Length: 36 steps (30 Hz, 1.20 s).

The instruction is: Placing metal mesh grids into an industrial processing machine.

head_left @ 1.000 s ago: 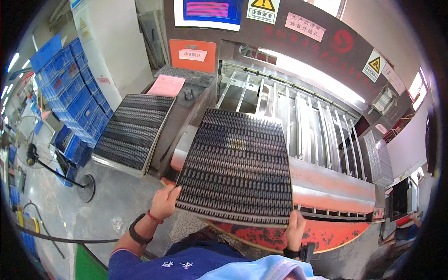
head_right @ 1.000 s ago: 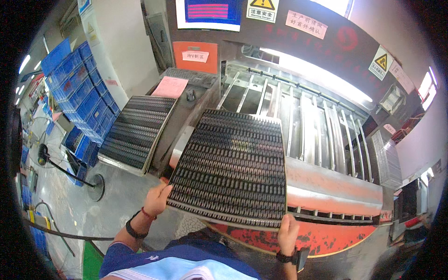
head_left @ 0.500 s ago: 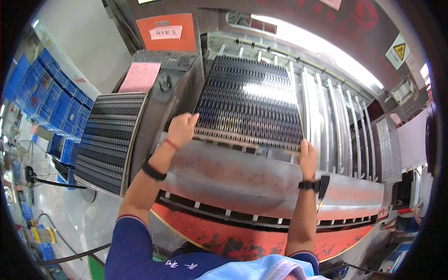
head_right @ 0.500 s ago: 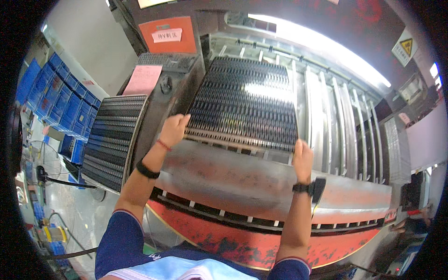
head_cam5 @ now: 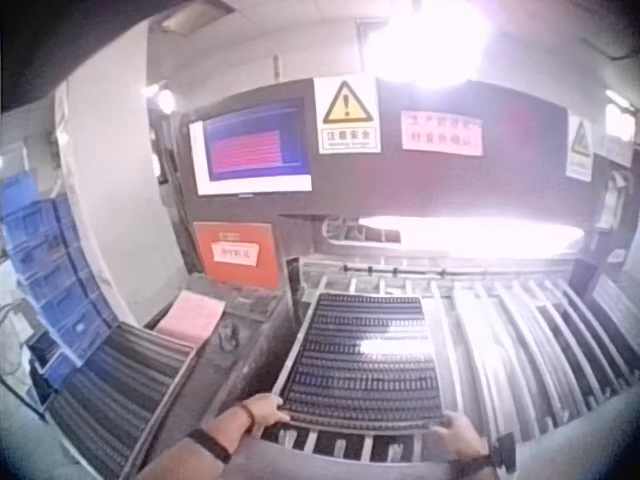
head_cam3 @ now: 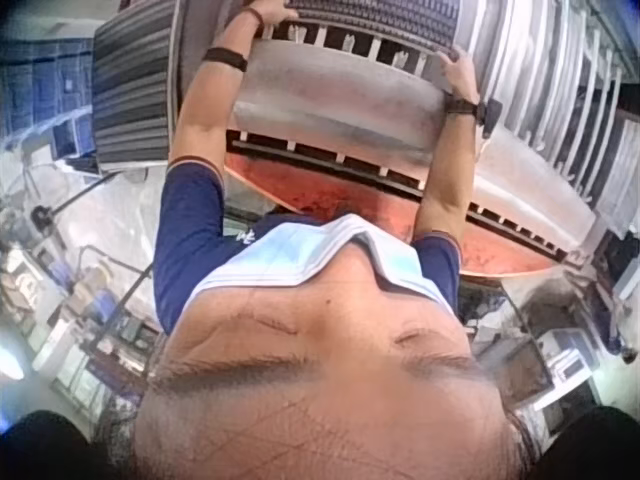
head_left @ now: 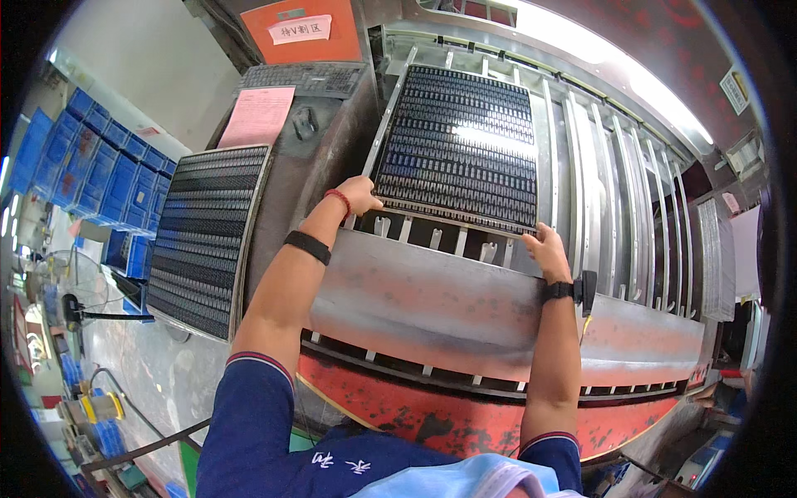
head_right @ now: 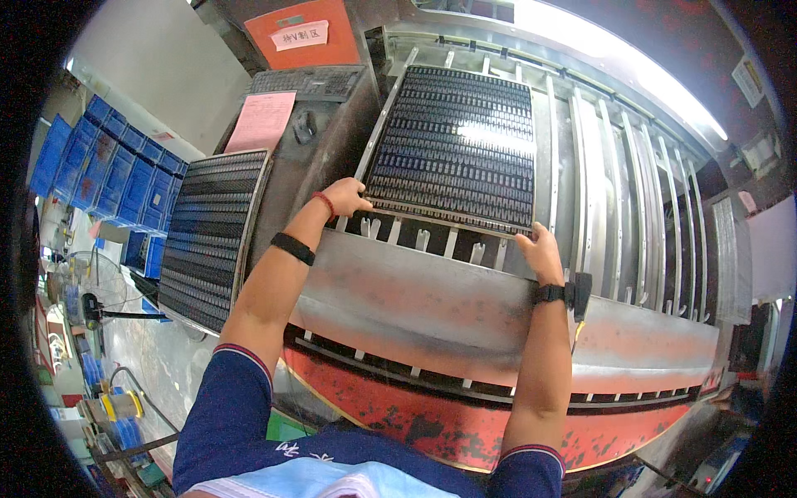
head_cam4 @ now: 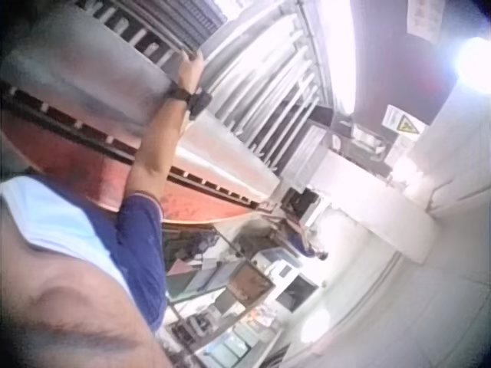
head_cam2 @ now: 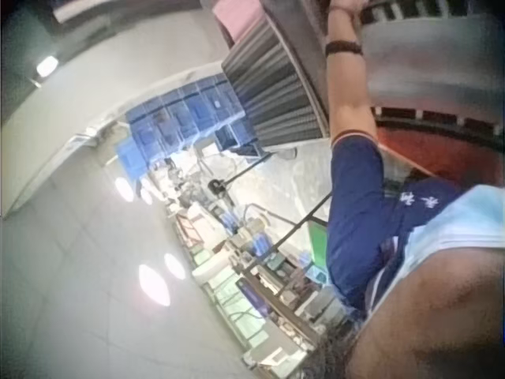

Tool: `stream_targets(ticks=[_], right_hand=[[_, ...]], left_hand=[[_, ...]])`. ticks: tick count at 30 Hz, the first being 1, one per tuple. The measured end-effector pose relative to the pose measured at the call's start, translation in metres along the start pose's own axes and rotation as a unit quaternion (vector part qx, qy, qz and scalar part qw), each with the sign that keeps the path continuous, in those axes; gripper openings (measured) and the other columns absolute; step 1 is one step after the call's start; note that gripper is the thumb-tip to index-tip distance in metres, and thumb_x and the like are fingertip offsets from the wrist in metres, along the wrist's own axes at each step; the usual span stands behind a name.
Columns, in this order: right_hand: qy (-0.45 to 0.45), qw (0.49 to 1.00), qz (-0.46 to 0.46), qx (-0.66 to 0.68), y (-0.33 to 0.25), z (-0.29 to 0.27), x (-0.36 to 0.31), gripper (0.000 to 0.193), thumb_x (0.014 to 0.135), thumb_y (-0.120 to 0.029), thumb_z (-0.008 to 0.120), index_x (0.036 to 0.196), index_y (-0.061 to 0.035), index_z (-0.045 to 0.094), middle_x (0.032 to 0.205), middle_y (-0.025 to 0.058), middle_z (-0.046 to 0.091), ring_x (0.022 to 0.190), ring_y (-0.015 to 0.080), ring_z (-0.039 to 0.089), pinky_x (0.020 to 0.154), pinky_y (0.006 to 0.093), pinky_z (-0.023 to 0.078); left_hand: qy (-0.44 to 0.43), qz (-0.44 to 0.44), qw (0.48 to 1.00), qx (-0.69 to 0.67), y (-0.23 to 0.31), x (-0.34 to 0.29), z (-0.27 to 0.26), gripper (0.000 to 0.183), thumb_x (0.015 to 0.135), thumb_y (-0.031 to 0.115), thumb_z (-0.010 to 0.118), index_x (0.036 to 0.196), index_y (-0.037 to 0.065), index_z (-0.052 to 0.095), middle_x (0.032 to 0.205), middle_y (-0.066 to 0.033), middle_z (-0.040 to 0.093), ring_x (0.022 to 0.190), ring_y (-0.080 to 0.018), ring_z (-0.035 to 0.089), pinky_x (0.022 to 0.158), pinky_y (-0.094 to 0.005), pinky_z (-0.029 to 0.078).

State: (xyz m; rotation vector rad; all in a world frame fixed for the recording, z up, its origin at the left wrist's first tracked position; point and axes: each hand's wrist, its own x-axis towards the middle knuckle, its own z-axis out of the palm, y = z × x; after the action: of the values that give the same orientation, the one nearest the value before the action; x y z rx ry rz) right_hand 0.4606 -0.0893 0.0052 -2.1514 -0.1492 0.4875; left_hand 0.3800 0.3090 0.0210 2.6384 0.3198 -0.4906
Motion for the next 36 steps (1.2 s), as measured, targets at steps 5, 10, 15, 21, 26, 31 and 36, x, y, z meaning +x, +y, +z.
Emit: stream_targets(ticks=[5,10,15,21,26,31,36], right_hand=[[0.052,0.993,-0.102,-0.039,0.011,0.002,-0.006,0.028,0.077,-0.010,0.061,0.098,0.0079,0.054,0.071,0.0098,0.057,0.063,0.0142,0.054,0.056,0.0276,0.043],[0.051,0.997,-0.051,-0.023,0.000,0.003,-0.009,0.030,0.078,-0.011,0.061,0.099,0.0083,0.053,0.070,0.0099,0.057,0.062,0.0139,0.054,0.056,0.0270,0.044],[0.044,0.999,-0.025,0.008,-0.006,0.006,-0.011,0.036,0.078,-0.012,0.062,0.105,0.0088,0.052,0.068,0.0070,0.055,0.058,0.0111,0.050,0.052,0.0260,0.042],[0.106,0.994,-0.017,-0.034,0.033,-0.001,0.004,0.046,0.075,-0.017,0.066,0.111,0.0078,0.052,0.082,0.0161,0.062,0.073,0.0212,0.060,0.068,0.0303,0.046],[0.128,0.991,0.012,-0.036,0.019,0.002,-0.002,0.049,0.073,-0.020,0.068,0.110,0.0079,0.053,0.091,0.0205,0.062,0.082,0.0257,0.061,0.074,0.0323,0.046],[0.153,0.986,0.006,-0.061,0.020,0.001,-0.001,0.050,0.073,-0.019,0.069,0.111,0.0075,0.052,0.091,0.0200,0.062,0.082,0.0251,0.061,0.074,0.0322,0.046],[0.170,0.984,0.003,-0.047,0.025,0.000,-0.001,0.049,0.073,-0.018,0.068,0.111,0.0074,0.052,0.088,0.0190,0.063,0.080,0.0245,0.061,0.073,0.0319,0.046]], left_hand=[[-0.126,-0.038,0.991,-0.003,0.016,-0.005,-0.011,0.036,0.071,0.022,0.069,0.088,-0.008,0.059,0.079,-0.0218,0.062,0.076,-0.0272,0.063,0.066,-0.0360,0.049],[-0.162,-0.087,0.974,-0.131,0.006,-0.001,-0.022,0.026,0.077,0.019,0.064,0.086,-0.006,0.062,0.079,-0.0118,0.064,0.059,-0.0192,0.062,0.050,-0.0316,0.047],[-0.150,-0.133,0.976,-0.086,-0.003,0.017,-0.013,0.025,0.080,0.023,0.061,0.081,-0.001,0.067,0.075,-0.0087,0.066,0.058,-0.0165,0.061,0.052,-0.0288,0.048],[-0.193,-0.148,0.969,0.052,0.018,0.025,-0.007,0.035,0.081,0.037,0.056,0.081,0.005,0.070,0.075,-0.0060,0.067,0.058,-0.0141,0.060,0.054,-0.0274,0.048],[-0.190,-0.132,0.972,0.038,0.020,0.016,-0.003,0.036,0.080,0.040,0.057,0.077,0.006,0.071,0.072,-0.0066,0.066,0.058,-0.0151,0.060,0.054,-0.0279,0.048],[-0.147,-0.164,0.975,0.033,0.032,0.009,-0.006,0.030,0.077,0.035,0.064,0.070,0.006,0.070,0.068,-0.0035,0.066,0.050,-0.0117,0.055,0.048,-0.0277,0.046],[-0.101,-0.120,0.988,-0.003,0.025,0.008,-0.001,0.031,0.075,0.034,0.067,0.066,0.005,0.069,0.063,-0.0036,0.065,0.051,-0.0142,0.057,0.052,-0.0287,0.047]])
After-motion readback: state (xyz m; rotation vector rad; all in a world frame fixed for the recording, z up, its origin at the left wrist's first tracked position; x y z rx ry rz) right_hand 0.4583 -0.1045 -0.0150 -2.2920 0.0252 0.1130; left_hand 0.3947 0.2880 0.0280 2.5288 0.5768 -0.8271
